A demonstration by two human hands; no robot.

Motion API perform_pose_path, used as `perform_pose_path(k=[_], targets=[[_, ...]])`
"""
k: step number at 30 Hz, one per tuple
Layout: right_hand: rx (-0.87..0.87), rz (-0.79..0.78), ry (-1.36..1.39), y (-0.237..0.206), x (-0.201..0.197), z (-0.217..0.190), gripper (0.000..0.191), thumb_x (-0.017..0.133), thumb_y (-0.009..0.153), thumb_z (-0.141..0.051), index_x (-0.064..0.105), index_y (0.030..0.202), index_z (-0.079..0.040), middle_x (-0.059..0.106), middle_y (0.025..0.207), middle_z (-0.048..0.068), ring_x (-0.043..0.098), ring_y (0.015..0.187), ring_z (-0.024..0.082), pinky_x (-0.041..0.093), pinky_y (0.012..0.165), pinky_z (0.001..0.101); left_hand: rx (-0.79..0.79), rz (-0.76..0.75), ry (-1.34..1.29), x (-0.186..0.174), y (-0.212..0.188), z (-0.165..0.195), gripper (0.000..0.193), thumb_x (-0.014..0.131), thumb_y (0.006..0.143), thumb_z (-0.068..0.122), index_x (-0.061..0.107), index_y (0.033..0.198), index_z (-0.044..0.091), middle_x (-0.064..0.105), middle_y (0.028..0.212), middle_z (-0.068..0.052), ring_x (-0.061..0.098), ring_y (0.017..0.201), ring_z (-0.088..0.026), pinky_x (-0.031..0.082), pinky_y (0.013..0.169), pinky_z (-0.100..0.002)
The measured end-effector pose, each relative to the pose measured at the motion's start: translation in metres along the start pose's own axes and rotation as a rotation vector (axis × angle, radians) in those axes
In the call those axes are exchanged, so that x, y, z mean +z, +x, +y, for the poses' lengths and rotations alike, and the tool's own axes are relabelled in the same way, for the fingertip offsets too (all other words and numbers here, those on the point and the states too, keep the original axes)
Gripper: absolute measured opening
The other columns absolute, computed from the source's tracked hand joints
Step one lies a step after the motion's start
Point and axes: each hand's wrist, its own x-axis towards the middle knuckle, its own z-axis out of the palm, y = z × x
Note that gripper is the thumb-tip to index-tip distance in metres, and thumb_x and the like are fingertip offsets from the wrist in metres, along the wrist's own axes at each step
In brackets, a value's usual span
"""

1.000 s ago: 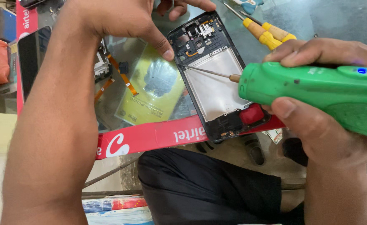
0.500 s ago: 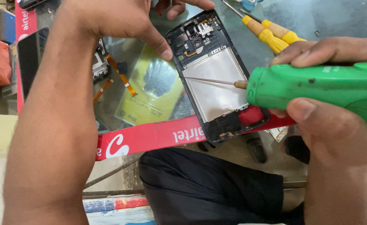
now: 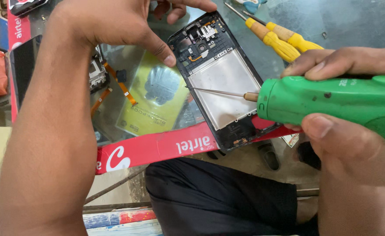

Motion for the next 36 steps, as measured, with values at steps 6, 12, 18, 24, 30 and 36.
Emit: perform_pose_path(k=[6,12,18,24,30,36], targets=[[0.021,0.008,-0.051,-0.004,-0.001,-0.001,0.028,0.070,0.096,-0.002,0.056,0.119,0.003,0.062,0.106,0.022,0.069,0.108,0.029,0.064,0.094,0.0396,-0.022,-0.004,-0.023,0.001,0.000,-0.002,0.091,0.093,0.063,0.017,0.061,0.148,0.029,0.054,0.078,0.005,0.055,0.070,-0.010,0.048,0.065,-0.028],[-0.014,0.041,-0.077,-0.007,-0.002,0.003,0.030,0.072,0.097,-0.005,0.058,0.122,0.003,0.065,0.110,0.022,0.069,0.106,0.030,0.065,0.092,0.0385,0.000,-0.005,-0.036,0.001,0.000,-0.003,0.090,0.092,0.063,0.016,0.061,0.147,0.027,0.053,0.078,0.006,0.055,0.071,-0.010,0.048,0.066,-0.027],[-0.103,0.007,-0.319,0.000,0.011,-0.013,0.033,0.072,0.092,-0.012,0.057,0.120,0.000,0.066,0.110,0.019,0.073,0.103,0.028,0.066,0.088,0.0343,0.025,-0.026,-0.072,0.000,0.002,-0.003,0.097,0.091,0.057,0.013,0.062,0.148,0.026,0.049,0.079,0.005,0.054,0.077,-0.011,0.045,0.071,-0.029],[-0.134,-0.152,-0.550,0.012,0.025,-0.040,0.037,0.077,0.086,-0.020,0.058,0.114,-0.004,0.070,0.110,0.021,0.077,0.099,0.025,0.063,0.089,0.0318,0.146,-0.038,-0.010,-0.003,0.000,0.000,0.099,0.095,0.057,0.017,0.060,0.150,0.023,0.050,0.088,0.001,0.052,0.084,-0.014,0.043,0.073,-0.032],[-0.151,-0.232,-0.594,0.027,0.026,-0.053,0.041,0.078,0.082,-0.021,0.059,0.115,-0.006,0.071,0.112,0.022,0.077,0.096,0.024,0.062,0.087,0.0322,0.028,-0.025,0.016,-0.001,0.002,0.010,0.103,0.102,0.052,0.027,0.062,0.147,0.028,0.047,0.088,0.000,0.051,0.079,-0.016,0.042,0.064,-0.032],[-0.165,-0.380,-0.763,0.029,0.024,-0.064,0.044,0.082,0.076,-0.025,0.062,0.109,-0.005,0.072,0.110,0.019,0.077,0.095,0.028,0.062,0.082,0.0396,0.040,-0.006,0.013,-0.003,0.004,0.015,0.102,0.100,0.049,0.025,0.061,0.142,0.027,0.048,0.087,0.001,0.053,0.076,-0.015,0.044,0.062,-0.033]])
